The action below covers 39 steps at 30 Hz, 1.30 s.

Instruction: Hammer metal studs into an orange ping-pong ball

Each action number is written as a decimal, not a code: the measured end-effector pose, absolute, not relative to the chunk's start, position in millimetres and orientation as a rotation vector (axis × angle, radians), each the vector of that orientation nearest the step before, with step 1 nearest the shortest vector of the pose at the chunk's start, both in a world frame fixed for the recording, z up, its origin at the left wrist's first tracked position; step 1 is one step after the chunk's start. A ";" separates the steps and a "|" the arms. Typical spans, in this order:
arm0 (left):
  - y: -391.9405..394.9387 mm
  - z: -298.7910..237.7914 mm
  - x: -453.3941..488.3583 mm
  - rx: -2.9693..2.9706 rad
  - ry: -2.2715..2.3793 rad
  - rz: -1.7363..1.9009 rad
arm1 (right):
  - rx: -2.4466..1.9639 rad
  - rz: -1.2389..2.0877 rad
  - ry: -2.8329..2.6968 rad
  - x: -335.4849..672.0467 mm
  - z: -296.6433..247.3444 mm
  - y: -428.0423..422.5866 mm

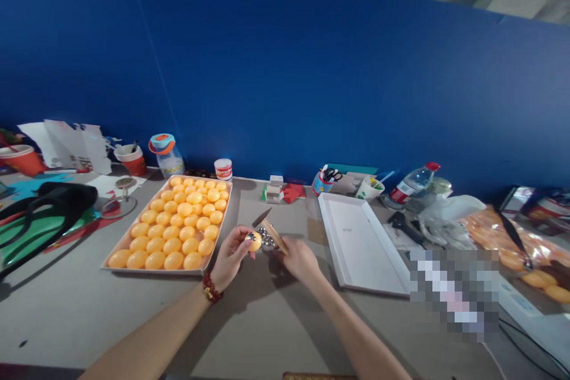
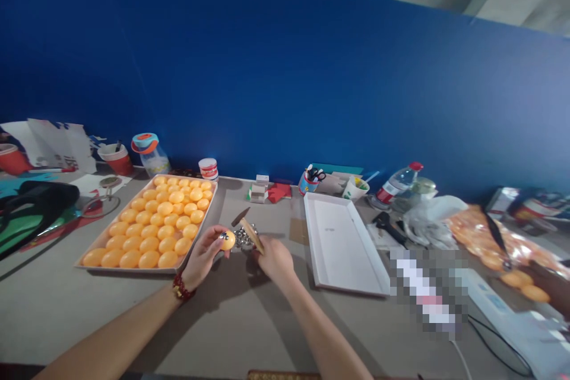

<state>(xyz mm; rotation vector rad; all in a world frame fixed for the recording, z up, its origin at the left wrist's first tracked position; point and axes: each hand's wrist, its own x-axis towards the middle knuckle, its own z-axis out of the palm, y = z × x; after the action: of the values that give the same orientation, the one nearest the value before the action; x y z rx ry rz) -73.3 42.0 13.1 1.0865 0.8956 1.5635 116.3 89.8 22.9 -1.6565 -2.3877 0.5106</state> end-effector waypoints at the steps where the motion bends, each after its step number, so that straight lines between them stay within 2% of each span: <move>1: 42.4 12.4 -73.1 1.095 0.879 1.568 | -1.656 0.500 -2.394 114.7 22.1 89.8; 11: 43.9 10.5 -72.3 1.120 0.818 1.494 | -1.576 0.497 -2.383 114.1 22.2 92.6; 13: 44.2 11.8 -71.3 1.090 0.806 1.468 | -1.522 0.625 -2.304 119.4 26.1 92.7; 17: 42.1 13.2 -65.5 1.057 0.757 1.403 | -1.287 1.203 -1.898 129.5 35.2 90.1; 20: 38.2 13.0 -60.0 1.061 0.729 1.355 | -1.143 1.447 -1.610 133.1 41.7 87.2; 26: 35.0 10.3 -55.2 1.043 0.721 1.284 | -1.146 1.573 -1.339 136.5 52.8 84.6; 33: 39.0 10.6 -56.2 1.062 0.743 1.338 | -1.013 1.816 -1.379 135.6 59.3 78.2; 39: 39.7 13.3 -58.0 1.044 0.791 1.339 | -1.008 1.800 -1.349 133.6 54.5 77.4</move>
<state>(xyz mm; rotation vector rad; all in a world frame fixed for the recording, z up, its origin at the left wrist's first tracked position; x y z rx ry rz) -58.0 39.7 13.3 1.0441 0.7908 1.3387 133.6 77.4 54.5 -1.0075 -1.3494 1.7999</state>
